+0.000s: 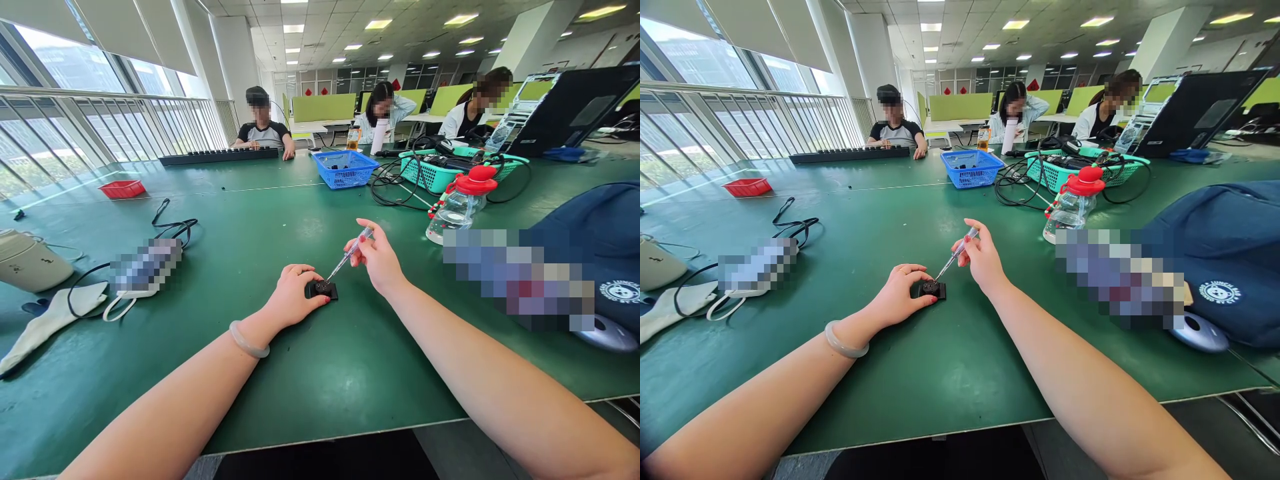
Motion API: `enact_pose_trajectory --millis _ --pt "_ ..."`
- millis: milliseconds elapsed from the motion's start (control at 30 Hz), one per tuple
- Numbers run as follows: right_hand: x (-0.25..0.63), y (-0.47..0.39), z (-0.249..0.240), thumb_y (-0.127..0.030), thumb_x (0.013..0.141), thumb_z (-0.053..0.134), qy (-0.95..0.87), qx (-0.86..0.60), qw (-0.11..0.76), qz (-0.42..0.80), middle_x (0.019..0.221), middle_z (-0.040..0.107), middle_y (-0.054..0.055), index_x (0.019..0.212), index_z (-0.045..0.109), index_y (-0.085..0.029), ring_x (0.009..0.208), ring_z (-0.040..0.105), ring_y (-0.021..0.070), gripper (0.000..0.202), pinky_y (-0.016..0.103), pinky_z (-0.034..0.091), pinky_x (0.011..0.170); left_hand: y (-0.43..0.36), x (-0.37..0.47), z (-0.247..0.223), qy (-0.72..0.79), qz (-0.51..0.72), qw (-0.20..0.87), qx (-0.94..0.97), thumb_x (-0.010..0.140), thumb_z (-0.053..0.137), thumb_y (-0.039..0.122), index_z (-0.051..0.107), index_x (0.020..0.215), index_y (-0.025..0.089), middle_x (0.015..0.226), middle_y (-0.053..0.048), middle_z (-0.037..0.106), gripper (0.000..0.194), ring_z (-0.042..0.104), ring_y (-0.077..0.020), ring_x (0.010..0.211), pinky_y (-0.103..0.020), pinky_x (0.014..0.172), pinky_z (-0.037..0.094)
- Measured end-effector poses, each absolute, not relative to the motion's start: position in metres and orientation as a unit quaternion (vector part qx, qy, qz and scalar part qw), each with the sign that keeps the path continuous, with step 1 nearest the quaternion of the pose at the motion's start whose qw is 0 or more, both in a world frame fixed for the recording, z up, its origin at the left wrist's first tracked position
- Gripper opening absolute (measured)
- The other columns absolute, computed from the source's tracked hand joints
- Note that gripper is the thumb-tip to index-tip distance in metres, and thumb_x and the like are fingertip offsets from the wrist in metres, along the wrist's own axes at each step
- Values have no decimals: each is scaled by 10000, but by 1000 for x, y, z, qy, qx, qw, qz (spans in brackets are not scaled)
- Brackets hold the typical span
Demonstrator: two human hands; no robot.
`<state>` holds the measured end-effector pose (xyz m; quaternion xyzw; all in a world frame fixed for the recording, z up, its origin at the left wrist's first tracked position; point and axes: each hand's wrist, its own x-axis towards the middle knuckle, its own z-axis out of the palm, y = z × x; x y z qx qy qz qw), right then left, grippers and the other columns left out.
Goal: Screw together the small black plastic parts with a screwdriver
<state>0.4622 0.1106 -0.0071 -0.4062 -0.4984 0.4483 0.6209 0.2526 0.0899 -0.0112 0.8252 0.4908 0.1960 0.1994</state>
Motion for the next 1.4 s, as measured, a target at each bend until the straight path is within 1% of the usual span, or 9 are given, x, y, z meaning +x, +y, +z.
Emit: enact_pose_trajectory --millis 133,300,433,567,700,867,1033,1200,1400 --pt "460 108 -4 -584 830 647 -537 -397 614 422 731 631 -52 1295 438 -293 505 509 115 587 311 460 567 90 253 -11 492 198 196 825 770 772 354 719 1077 241 1321 -87 605 332 416 -347 1355 -551 1167 358" --pt "460 110 -4 -620 768 708 -508 -426 623 414 663 607 -72 1235 483 -290 466 486 101 614 277 411 515 90 253 -12 486 208 198 825 759 782 343 721 1063 242 1302 -87 616 326 430 -343 1344 -546 1161 373" --pt "462 112 -6 -577 769 719 -482 -441 618 437 656 616 -73 1226 490 -276 469 487 96 593 276 416 530 90 253 -13 494 205 194 822 764 782 344 721 1069 236 1317 -92 608 329 423 -344 1355 -546 1170 362" --pt "459 110 -8 -505 801 690 -475 -441 599 471 706 665 -47 1210 491 -254 502 524 105 519 292 440 566 90 253 -13 491 207 196 823 758 790 340 718 1077 222 1323 -100 604 348 424 -342 1354 -536 1171 365" --pt "456 108 -8 -450 815 670 -467 -438 596 485 734 706 -24 1179 491 -241 510 531 105 455 298 454 589 91 253 -12 493 199 198 824 763 787 346 716 1085 218 1324 -103 605 354 420 -343 1355 -540 1174 360" --pt "458 110 -7 -395 819 671 -427 -450 615 486 687 685 -38 1134 506 -239 494 527 104 389 287 443 574 90 253 -12 492 201 197 824 762 790 334 711 1092 216 1331 -102 604 359 418 -341 1360 -538 1173 365" --pt "462 112 -6 -402 820 673 -413 -448 622 492 677 670 -44 1103 496 -245 496 529 108 369 291 455 571 90 253 -13 490 211 197 823 755 792 331 719 1059 229 1300 -96 619 330 439 -345 1343 -549 1161 378" --pt "461 112 -6 -429 810 692 -429 -438 623 486 673 658 -49 1111 498 -248 494 522 105 401 291 455 571 91 252 -15 486 215 195 824 761 785 347 715 1071 234 1308 -91 614 337 433 -341 1346 -547 1161 378" --pt "461 112 -7 -447 811 687 -428 -435 639 468 663 647 -53 1088 482 -256 493 512 104 394 286 449 568 90 252 -15 484 212 194 827 771 776 345 714 1073 227 1309 -99 617 329 435 -338 1344 -546 1159 383"
